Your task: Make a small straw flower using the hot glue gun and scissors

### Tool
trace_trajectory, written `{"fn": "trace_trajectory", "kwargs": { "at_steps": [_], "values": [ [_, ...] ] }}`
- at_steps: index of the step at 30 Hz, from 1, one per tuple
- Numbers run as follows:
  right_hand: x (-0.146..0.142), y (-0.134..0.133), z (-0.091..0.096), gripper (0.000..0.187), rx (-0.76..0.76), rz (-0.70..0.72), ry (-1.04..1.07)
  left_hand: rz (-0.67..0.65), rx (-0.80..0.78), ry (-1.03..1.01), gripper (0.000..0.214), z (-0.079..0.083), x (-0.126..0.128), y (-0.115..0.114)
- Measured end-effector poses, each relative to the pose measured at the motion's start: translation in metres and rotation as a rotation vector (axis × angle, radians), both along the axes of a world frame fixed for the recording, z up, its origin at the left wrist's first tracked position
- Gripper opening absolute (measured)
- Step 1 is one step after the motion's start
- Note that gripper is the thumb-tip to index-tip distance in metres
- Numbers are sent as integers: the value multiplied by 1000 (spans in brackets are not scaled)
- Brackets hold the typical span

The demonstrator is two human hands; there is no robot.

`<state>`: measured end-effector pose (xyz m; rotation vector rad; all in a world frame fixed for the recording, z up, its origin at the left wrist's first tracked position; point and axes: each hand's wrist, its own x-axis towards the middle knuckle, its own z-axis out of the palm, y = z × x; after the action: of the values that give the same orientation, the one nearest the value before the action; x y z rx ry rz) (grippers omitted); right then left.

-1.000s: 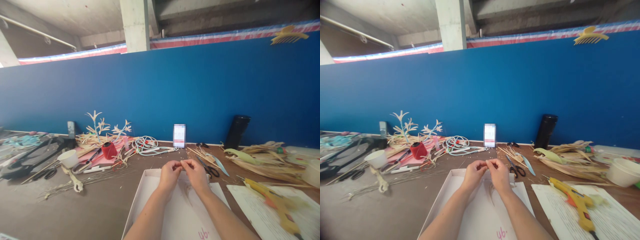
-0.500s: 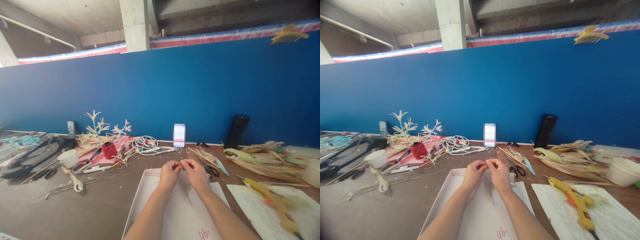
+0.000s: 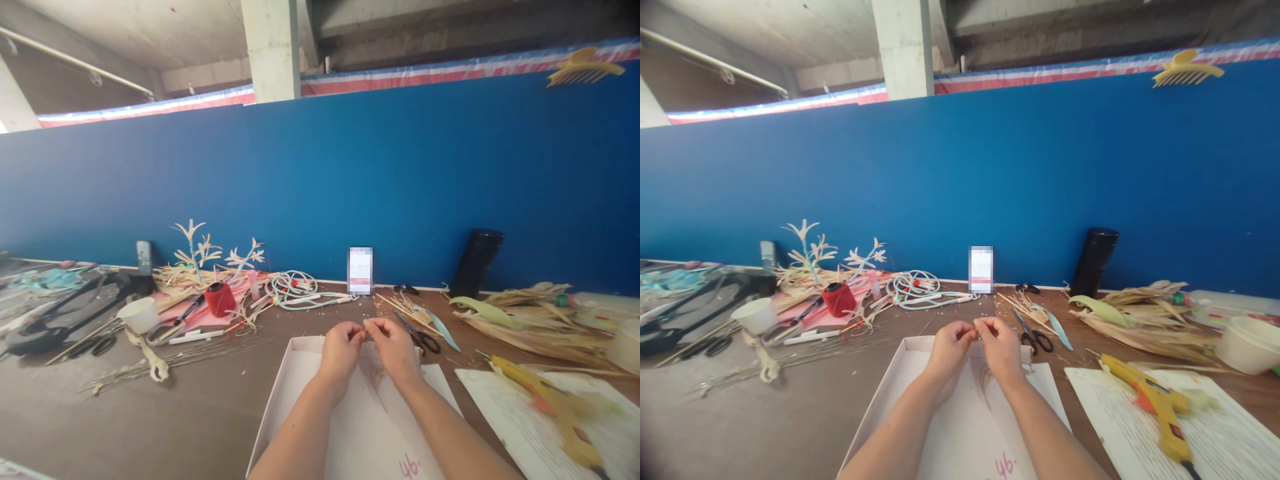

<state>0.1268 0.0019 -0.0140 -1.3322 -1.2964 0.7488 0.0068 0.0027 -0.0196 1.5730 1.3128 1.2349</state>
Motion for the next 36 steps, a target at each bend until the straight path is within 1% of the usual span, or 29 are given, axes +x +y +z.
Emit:
{"fn": "trace_trajectory", "kwargs": {
  "at_steps": [4,8,11,17,20,23,25,27,31,34,36],
  "values": [
    [-1,-1,1,37,-40,21,28,9,-4,-9,14,2,0,-2],
    [-1,0,3,35,9,32,-11,12,-2,-13,14,2,0,-2],
    [0,1,2,34,51,13,-53,2,-9,-23,13,1,1,-2],
    [0,-1,5,36,25,6,-43,-14,-9,-48,13,1,-1,2],
    [2,-1,6,41,50,-11,32,65,13,-89,14,-1,-6,7],
    [7,3,4,42,88,-54,50,211,-3,-183,16,-4,-13,13],
    [10,6,2,39,82,-69,-17,264,-26,-220,18,-5,-16,16],
    [13,8,0,35,63,-50,-123,284,-27,-214,19,-6,-17,17],
    [17,8,1,25,11,109,-442,282,23,-138,19,-12,-14,18],
    [23,4,10,20,-95,214,-670,295,46,-112,19,-17,-13,19],
    [29,0,18,21,-182,278,-768,309,50,-90,18,-19,-12,20]
  ]
}}
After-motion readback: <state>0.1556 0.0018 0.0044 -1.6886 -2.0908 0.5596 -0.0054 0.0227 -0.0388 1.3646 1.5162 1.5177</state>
